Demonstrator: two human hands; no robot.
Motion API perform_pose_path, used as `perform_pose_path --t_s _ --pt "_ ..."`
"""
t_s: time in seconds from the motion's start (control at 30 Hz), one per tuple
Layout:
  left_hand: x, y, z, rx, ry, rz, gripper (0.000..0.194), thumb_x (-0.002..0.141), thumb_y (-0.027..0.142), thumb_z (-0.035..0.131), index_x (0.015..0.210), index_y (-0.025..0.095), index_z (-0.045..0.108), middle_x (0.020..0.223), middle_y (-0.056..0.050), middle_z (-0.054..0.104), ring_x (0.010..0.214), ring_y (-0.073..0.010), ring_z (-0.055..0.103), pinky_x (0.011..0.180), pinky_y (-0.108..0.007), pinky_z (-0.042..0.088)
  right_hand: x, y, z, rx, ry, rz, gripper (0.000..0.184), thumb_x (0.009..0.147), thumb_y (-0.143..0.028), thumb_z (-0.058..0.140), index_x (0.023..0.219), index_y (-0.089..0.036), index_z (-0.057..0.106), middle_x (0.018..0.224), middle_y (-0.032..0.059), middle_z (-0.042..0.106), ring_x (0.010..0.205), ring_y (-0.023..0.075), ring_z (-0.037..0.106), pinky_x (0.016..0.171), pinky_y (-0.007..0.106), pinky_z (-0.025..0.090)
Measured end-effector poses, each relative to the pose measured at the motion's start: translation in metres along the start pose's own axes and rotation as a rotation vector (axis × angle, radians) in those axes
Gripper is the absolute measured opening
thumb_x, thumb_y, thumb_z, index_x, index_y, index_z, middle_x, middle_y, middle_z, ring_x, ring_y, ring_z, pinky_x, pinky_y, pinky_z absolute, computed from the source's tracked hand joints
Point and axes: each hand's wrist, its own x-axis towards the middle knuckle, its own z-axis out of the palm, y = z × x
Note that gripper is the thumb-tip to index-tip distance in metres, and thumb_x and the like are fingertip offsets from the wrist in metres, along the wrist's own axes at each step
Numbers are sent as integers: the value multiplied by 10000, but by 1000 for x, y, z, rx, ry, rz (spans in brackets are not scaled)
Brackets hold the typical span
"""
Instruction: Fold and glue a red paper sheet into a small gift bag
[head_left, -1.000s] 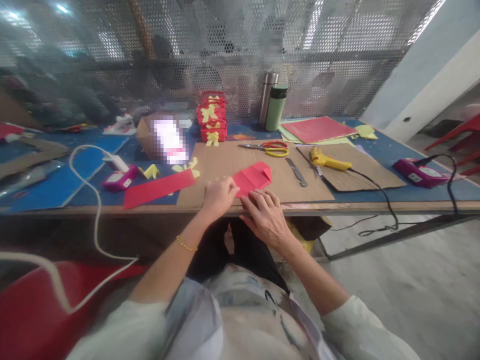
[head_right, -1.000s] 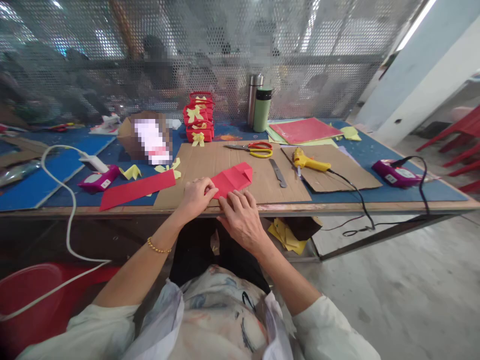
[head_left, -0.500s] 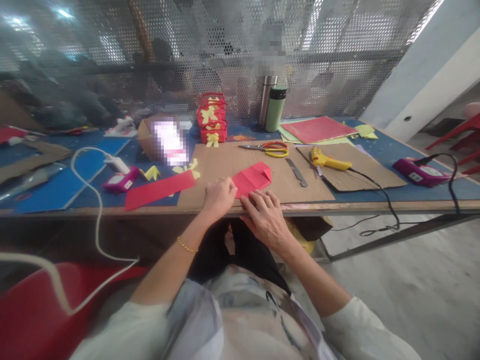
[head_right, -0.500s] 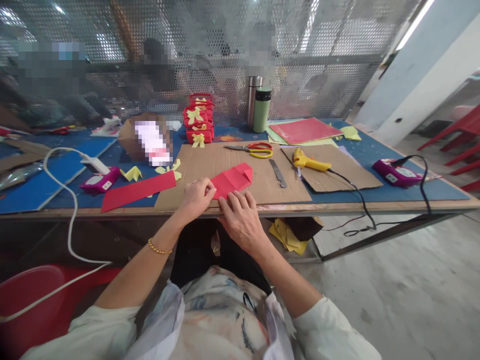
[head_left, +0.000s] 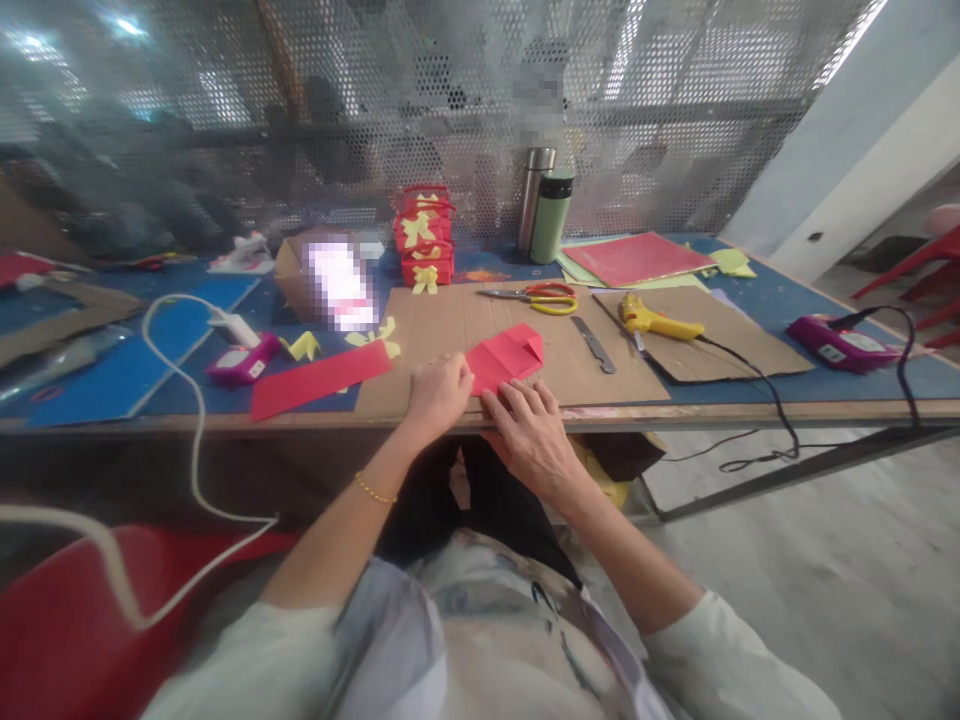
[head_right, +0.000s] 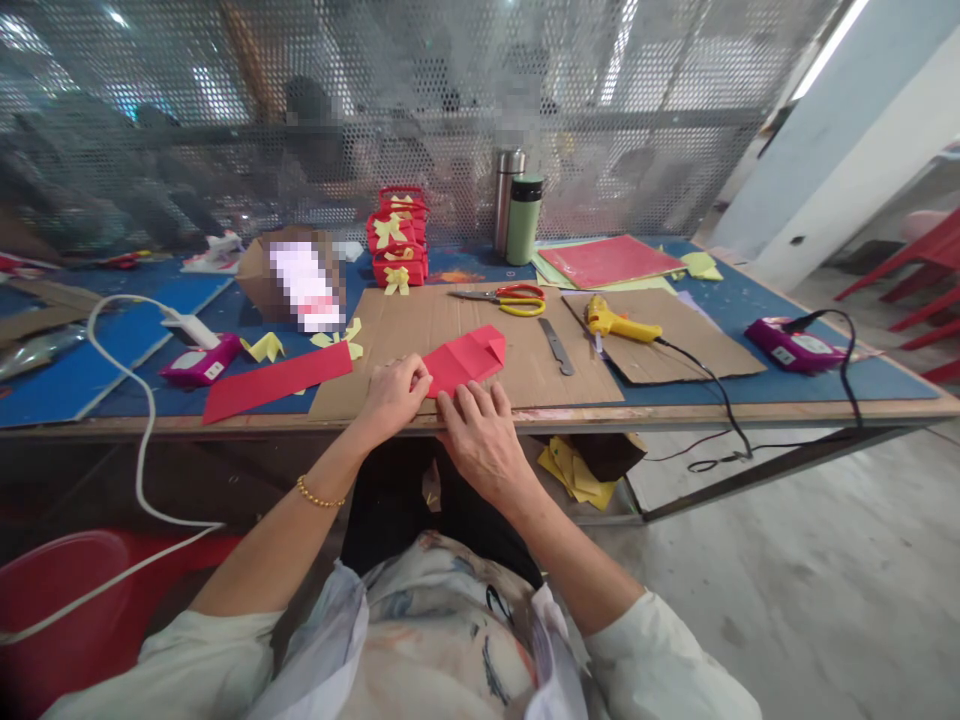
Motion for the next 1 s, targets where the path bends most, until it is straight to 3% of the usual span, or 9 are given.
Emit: perform_pose_path --t_s 1.0 --pt "0 1 -1 -3 -3 -6 117 977 207 492 947 199 604 967 -79 723 985 -258 650 870 -393 425 0 -2 0 -14 -13 9 453 983 -285 547 1393 -94 566 1334 211 611 1276 346 491 1139 540 318"
